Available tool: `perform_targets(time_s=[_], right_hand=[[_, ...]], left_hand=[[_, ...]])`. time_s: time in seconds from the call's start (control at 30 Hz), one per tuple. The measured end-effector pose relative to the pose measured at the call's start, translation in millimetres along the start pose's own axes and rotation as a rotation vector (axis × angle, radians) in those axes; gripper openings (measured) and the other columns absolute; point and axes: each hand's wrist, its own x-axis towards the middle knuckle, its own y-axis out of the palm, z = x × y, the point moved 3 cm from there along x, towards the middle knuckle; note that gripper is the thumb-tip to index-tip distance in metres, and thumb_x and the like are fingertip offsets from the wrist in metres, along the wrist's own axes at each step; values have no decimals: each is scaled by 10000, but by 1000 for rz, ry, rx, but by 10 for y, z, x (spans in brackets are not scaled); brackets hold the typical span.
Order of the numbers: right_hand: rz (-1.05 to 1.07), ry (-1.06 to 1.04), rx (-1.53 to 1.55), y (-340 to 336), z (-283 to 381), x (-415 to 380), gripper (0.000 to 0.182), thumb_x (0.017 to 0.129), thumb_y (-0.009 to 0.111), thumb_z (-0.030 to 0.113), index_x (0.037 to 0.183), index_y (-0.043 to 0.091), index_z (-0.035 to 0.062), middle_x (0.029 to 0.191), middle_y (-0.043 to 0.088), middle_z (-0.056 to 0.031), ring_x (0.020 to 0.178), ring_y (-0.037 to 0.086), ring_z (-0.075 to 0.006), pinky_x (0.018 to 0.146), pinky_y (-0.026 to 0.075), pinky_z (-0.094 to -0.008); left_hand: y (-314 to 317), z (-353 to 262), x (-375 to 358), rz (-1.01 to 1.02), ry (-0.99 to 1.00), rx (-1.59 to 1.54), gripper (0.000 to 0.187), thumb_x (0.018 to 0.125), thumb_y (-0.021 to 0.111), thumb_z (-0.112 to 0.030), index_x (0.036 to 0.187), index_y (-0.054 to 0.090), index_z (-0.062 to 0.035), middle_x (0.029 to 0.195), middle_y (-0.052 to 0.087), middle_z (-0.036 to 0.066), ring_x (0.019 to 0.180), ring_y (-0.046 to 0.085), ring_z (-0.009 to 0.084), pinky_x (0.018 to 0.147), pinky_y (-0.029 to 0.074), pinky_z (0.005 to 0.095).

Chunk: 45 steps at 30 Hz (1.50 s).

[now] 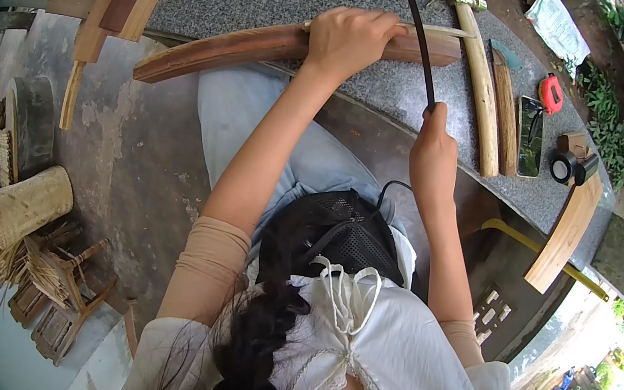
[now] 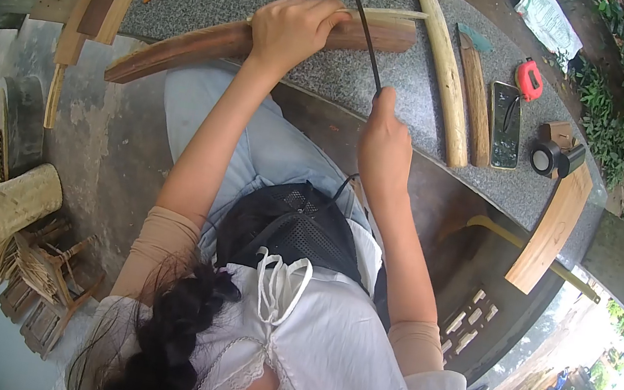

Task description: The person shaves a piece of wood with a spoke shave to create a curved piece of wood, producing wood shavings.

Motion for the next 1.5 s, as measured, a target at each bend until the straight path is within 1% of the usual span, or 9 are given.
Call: perform_targets(time_s=[0.2,0.4,0.67,0.83,0.93,1.03,1.07,1.17,1.5], right_hand=[[-108,-203,-4,-38,304,612,156,843,424,-5,986,368,23,651,575,-291,659,587,-486,555,447,-560],[-25,-42,-43,-4,13,-37,177,839,431,-6,1001,369,31,640,578,-277,644,592,-480,540,458,-552],[-91,-149,-61,-61,284,537,176,847,430,13,1009,369,50,661,592,-267,646,593,-480,553,462,-570],[9,-44,-63,-187,-66,-177,98,904,419,53,998,400,38,688,599,-263,694,609,-456,575,457,-527],[-223,-134,42,-387,-259,-441,131,929,425,41,1057,441,21,758,596,-280,726,590,-473,601,446,-513],[-376,78,-75,-748,-646,-427,95,952,419,69,1031,461,38,750,585,-283,732,594,-464,577,421,-507],[-373,230,-40,-867,-819,-394,101,967,400,92,1023,465,41,731,599,-264,701,606,-439,551,410,-493],[-418,206,-232,-1026,-1394,-310,119,987,395,157,1037,435,57,877,686,-155,717,624,-414,581,440,-491],[-401,289,-262,-1085,-1792,-329,148,1001,368,186,1054,412,55,981,684,-127,781,614,-427,634,454,-507]], left_hand=[[-18,-18,-44,14,1,16,162,820,649,-346,778,687,-194,653,667,-13,538,640,198,467,487,308],[8,17,24,30,-11,8,160,824,643,-345,774,684,-198,647,663,-6,530,634,206,464,485,311],[-14,4,26,85,-18,41,141,823,645,-324,773,695,-202,668,674,-17,535,637,204,472,491,310],[-12,29,-2,-27,44,-32,222,821,640,-336,673,624,-172,606,636,-22,530,632,174,482,487,309],[-22,50,-52,10,47,-11,161,813,657,-358,789,708,-207,710,694,-22,559,652,197,511,507,299],[-41,61,-37,28,6,32,170,817,657,-364,787,706,-204,703,693,-17,551,647,203,511,502,297],[-40,61,-19,28,10,34,172,820,656,-365,788,705,-203,699,692,-13,546,644,207,511,499,297],[-20,72,-33,-10,27,8,172,820,657,-365,795,705,-202,691,688,-4,543,639,218,518,496,303],[-55,42,-1,19,30,25,198,841,636,-367,779,683,-185,685,680,-16,548,636,204,526,496,307]])
